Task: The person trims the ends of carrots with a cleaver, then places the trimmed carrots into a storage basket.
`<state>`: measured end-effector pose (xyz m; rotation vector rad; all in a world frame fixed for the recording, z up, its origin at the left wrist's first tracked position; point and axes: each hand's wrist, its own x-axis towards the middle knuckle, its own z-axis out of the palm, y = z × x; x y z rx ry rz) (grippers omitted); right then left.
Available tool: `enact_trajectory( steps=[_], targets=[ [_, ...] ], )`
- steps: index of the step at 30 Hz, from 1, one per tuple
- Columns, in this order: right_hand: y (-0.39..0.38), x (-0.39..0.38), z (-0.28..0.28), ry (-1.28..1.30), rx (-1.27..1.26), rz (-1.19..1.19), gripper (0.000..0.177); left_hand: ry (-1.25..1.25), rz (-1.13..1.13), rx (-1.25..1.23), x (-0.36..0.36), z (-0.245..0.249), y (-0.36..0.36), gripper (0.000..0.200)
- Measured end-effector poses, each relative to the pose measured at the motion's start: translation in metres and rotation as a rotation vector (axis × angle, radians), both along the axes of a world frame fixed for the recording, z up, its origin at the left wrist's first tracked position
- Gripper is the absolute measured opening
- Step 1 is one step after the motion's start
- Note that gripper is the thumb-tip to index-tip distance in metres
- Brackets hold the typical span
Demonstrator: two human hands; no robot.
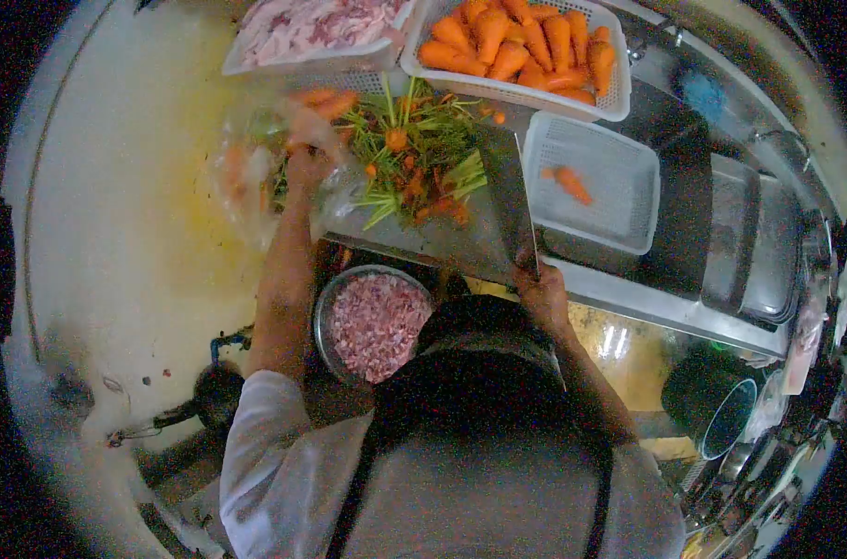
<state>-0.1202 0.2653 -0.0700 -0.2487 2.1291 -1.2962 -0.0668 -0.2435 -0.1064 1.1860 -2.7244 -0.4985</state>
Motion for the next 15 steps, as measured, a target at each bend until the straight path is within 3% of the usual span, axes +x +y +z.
enact_trajectory(
  steps=[2,3,5,8,10,11,13,14,15],
  targets=[
    [0.006,-0.002,-0.001,-0.022,-0.06,-0.007,0.015,0.202,-0.076,0.042,0.013,-0.061,-0.032,0.049],
    [0.01,-0.001,-0.002,-0.045,-0.118,-0.002,0.016,0.2,-0.081,0.044,0.014,-0.056,-0.024,0.049],
    [0.007,-0.003,0.002,-0.07,-0.09,-0.021,0.015,-0.119,0.026,-0.015,0.016,-0.017,-0.002,0.051],
    [0.012,-0.004,-0.013,-0.041,-0.131,-0.032,0.013,-0.281,0.088,-0.191,0.025,0.054,0.023,0.056],
    [0.013,-0.004,-0.015,0.014,-0.2,-0.027,0.012,-0.169,-0.005,-0.434,0.047,0.066,0.005,0.062],
    [0.013,-0.004,-0.009,-0.043,-0.142,-0.032,0.012,-0.176,-0.005,-0.427,0.052,0.074,0.007,0.062],
    [0.013,-0.006,-0.009,-0.1,-0.088,-0.032,0.012,-0.501,0.173,-0.081,0.053,0.161,0.046,0.068],
    [0.014,-0.006,-0.014,-0.1,-0.073,-0.005,0.013,-0.506,0.176,-0.083,0.065,0.167,0.048,0.068],
    [0.013,-0.008,-0.018,-0.097,-0.059,0.019,0.013,-0.336,0.227,0.017,0.077,0.173,0.047,0.068]
  ],
)
